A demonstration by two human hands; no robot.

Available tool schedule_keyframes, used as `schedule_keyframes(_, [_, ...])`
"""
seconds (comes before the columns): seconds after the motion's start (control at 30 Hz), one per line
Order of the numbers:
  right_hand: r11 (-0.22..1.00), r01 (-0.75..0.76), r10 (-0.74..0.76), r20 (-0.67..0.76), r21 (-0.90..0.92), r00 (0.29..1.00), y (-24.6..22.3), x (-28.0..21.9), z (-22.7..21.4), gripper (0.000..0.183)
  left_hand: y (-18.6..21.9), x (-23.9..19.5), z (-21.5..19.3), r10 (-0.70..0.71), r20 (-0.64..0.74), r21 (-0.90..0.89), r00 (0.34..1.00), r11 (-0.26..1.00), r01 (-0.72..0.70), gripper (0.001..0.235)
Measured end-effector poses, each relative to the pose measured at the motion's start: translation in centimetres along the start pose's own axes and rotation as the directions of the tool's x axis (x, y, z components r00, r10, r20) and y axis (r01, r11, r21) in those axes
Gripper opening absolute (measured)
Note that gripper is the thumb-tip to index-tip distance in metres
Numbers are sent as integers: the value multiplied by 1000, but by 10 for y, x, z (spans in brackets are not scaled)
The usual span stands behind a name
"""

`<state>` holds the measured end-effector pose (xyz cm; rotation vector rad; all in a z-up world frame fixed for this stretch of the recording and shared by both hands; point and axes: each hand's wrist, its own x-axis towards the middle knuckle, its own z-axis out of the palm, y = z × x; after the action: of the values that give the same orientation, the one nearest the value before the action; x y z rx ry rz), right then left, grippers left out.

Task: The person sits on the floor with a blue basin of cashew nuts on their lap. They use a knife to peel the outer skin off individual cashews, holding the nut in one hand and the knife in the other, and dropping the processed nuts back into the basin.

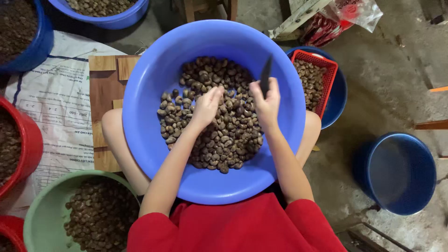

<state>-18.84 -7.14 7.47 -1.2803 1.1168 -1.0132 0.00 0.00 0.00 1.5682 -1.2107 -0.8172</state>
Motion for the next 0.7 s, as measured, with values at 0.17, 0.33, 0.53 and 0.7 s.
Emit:
schedule_keyframes(0.17, [996, 67, -51, 245, -56, 968, 19, -9, 26, 27, 21, -3, -16, -237, 262, -556, 936, 755, 347, 30])
schedule_keyframes(0.33, [1000, -8, 4, 368, 9, 930, 7, -19, 34, 36, 48, -12, -22, -152, 331, -544, 931, 775, 321, 20])
schedule_keyframes(0.53, [972, -196, 150, 292, 132, 945, 8, -9, 28, 23, 41, -9, -33, -150, 248, -641, 957, 715, 278, 26])
schedule_keyframes(0.7, [923, -184, 112, 222, 337, 969, 6, 0, 16, 9, 16, -13, -22, 440, 43, 792, 897, 532, -299, 38])
